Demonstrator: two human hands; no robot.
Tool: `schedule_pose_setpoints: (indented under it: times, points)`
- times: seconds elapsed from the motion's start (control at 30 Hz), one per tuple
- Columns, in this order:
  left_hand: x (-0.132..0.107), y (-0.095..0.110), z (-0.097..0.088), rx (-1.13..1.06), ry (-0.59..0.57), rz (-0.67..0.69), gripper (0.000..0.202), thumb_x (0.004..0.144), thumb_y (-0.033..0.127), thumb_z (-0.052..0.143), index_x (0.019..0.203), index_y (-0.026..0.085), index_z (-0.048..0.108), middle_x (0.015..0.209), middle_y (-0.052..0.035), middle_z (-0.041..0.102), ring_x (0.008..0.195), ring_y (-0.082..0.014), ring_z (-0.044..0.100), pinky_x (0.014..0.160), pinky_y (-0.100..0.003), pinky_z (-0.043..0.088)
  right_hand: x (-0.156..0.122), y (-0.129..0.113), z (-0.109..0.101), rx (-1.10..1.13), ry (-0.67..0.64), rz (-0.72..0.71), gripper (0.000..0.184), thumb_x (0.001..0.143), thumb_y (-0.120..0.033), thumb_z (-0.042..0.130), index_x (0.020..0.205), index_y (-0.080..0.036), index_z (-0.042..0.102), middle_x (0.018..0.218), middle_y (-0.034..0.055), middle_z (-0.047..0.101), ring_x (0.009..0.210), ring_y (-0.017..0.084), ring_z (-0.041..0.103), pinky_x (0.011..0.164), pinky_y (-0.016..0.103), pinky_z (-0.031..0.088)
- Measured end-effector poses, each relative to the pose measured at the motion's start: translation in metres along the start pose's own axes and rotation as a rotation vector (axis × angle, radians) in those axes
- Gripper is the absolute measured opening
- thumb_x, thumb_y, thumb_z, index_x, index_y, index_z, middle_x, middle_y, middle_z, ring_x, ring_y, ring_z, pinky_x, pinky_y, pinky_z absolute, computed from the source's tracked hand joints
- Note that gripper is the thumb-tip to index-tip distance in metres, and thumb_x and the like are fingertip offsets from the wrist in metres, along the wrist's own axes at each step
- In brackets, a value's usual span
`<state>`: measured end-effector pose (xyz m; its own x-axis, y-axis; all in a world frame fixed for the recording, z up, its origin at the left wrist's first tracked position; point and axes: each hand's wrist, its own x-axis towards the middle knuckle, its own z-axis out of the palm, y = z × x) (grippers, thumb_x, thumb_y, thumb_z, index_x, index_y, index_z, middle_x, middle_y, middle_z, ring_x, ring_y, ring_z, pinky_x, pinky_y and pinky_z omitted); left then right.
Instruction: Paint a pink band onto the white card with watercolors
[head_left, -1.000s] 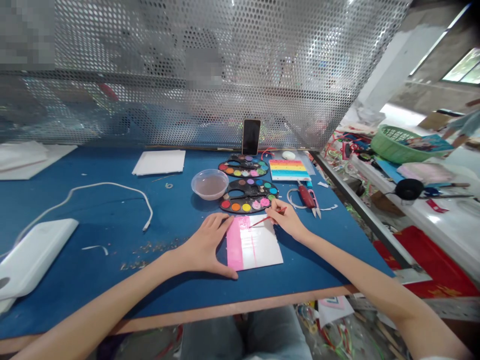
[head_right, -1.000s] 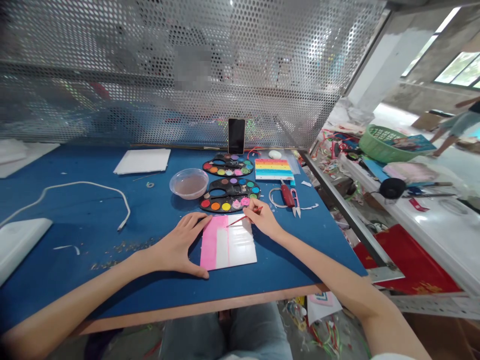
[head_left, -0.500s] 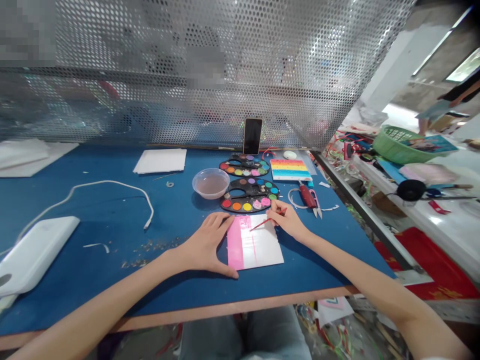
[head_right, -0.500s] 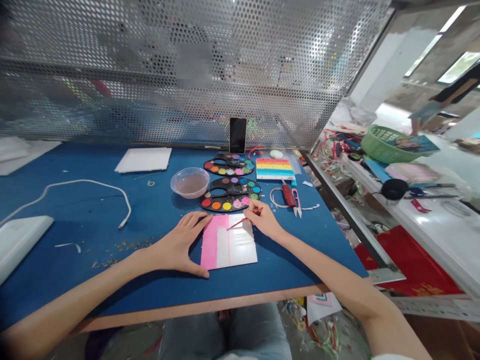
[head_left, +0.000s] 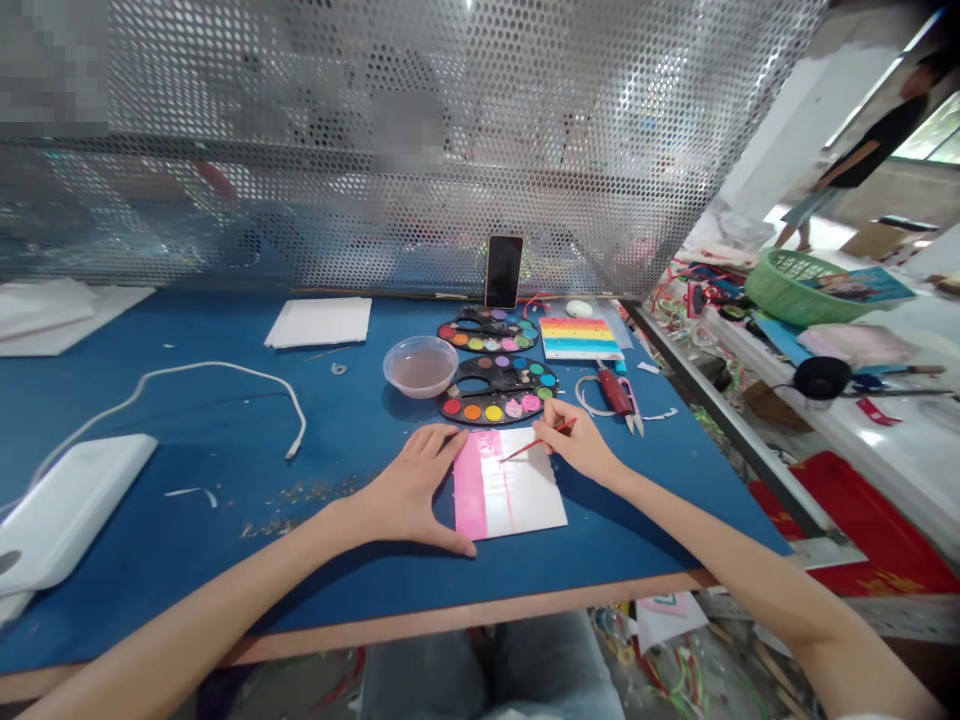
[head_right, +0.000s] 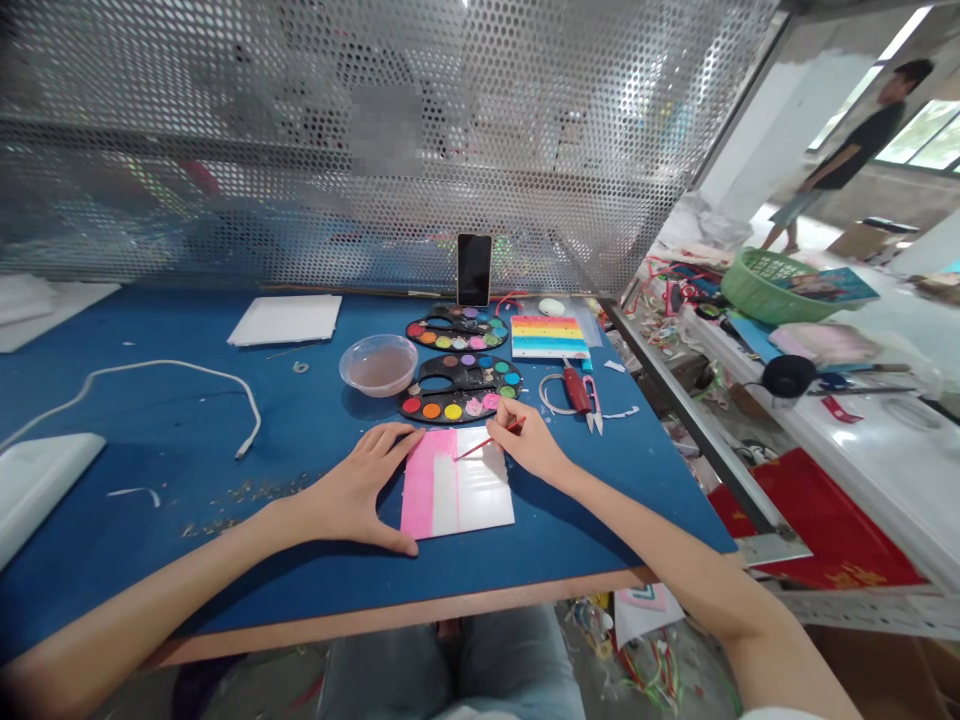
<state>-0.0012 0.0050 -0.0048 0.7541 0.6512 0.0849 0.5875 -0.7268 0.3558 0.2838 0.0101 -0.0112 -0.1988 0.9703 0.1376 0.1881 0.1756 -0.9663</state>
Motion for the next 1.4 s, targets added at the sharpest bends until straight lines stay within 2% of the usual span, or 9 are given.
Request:
schedule_pose_setpoints:
  times: [0.23, 0.53, 0.7, 0.9, 1.07, 1.2, 1.4]
  points:
    - [0.001, -0.001, 0.001, -0.018, 0.009, 0.002, 0.124, 0.053, 0.082, 0.072, 0.150, 0.016, 0.031, 0.143, -0.0202, 0.039, 0.134, -0.0436, 0.035, 0.113, -0.063, 0.030, -0.002, -0.004, 0.000, -0.036, 0.003, -0.005, 0.034, 0.086, -0.036, 0.062, 0.065, -0.023, 0.038, 0.051, -0.0059, 0.049, 0.048, 0.012, 0.045, 0.054, 0.027, 0.034]
    - [0.001, 0.001, 0.000, 0.002, 0.007, 0.009, 0.124, 0.054, 0.084, 0.071, 0.150, 0.016, 0.031, 0.143, -0.0202, 0.039, 0.134, -0.0429, 0.035, 0.113, -0.061, 0.030, -0.005, -0.007, 0.001, -0.043, -0.019, -0.028, 0.031, 0.086, -0.029, 0.059, 0.065, -0.023, 0.036, 0.052, -0.0063, 0.048, 0.049, 0.012, 0.045, 0.055, 0.028, 0.034]
    - [0.001, 0.002, -0.001, 0.005, -0.001, -0.002, 0.124, 0.054, 0.084, 0.071, 0.150, 0.016, 0.031, 0.144, -0.0207, 0.038, 0.135, -0.0434, 0.034, 0.113, -0.062, 0.030, -0.005, -0.008, 0.000, -0.062, 0.017, -0.030, 0.031, 0.086, -0.031, 0.060, 0.066, -0.023, 0.037, 0.054, -0.0061, 0.047, 0.050, 0.012, 0.046, 0.056, 0.028, 0.035]
    - [0.001, 0.001, -0.001, -0.019, 0.007, 0.007, 0.124, 0.053, 0.082, 0.073, 0.150, 0.016, 0.031, 0.144, -0.0208, 0.038, 0.135, -0.0440, 0.034, 0.113, -0.062, 0.029, -0.007, -0.011, 0.001, -0.052, 0.003, -0.040, 0.033, 0.087, -0.031, 0.058, 0.065, -0.023, 0.036, 0.053, -0.0059, 0.047, 0.050, 0.012, 0.045, 0.057, 0.029, 0.036]
    - [0.000, -0.001, 0.002, -0.028, 0.024, 0.013, 0.125, 0.053, 0.081, 0.074, 0.152, 0.020, 0.028, 0.144, -0.0184, 0.038, 0.135, -0.0432, 0.034, 0.114, -0.061, 0.029, -0.007, -0.011, 0.001, -0.046, -0.044, -0.012, 0.033, 0.086, -0.032, 0.060, 0.065, -0.024, 0.035, 0.052, -0.0060, 0.048, 0.051, 0.013, 0.047, 0.056, 0.029, 0.037]
    - [0.000, -0.001, 0.002, -0.021, 0.022, 0.016, 0.124, 0.053, 0.081, 0.074, 0.151, 0.020, 0.029, 0.143, -0.0190, 0.039, 0.135, -0.0437, 0.035, 0.113, -0.062, 0.029, -0.007, -0.012, 0.000, -0.049, -0.021, -0.013, 0.033, 0.086, -0.034, 0.060, 0.066, -0.023, 0.037, 0.053, -0.0060, 0.049, 0.050, 0.012, 0.046, 0.056, 0.028, 0.036]
    - [0.000, 0.000, 0.000, -0.023, 0.009, 0.009, 0.124, 0.054, 0.081, 0.073, 0.151, 0.019, 0.029, 0.144, -0.0196, 0.038, 0.135, -0.0438, 0.034, 0.114, -0.062, 0.029, -0.008, -0.014, 0.000, -0.041, -0.054, -0.012, 0.033, 0.087, -0.033, 0.059, 0.066, -0.023, 0.036, 0.053, -0.0062, 0.049, 0.051, 0.012, 0.047, 0.057, 0.028, 0.037]
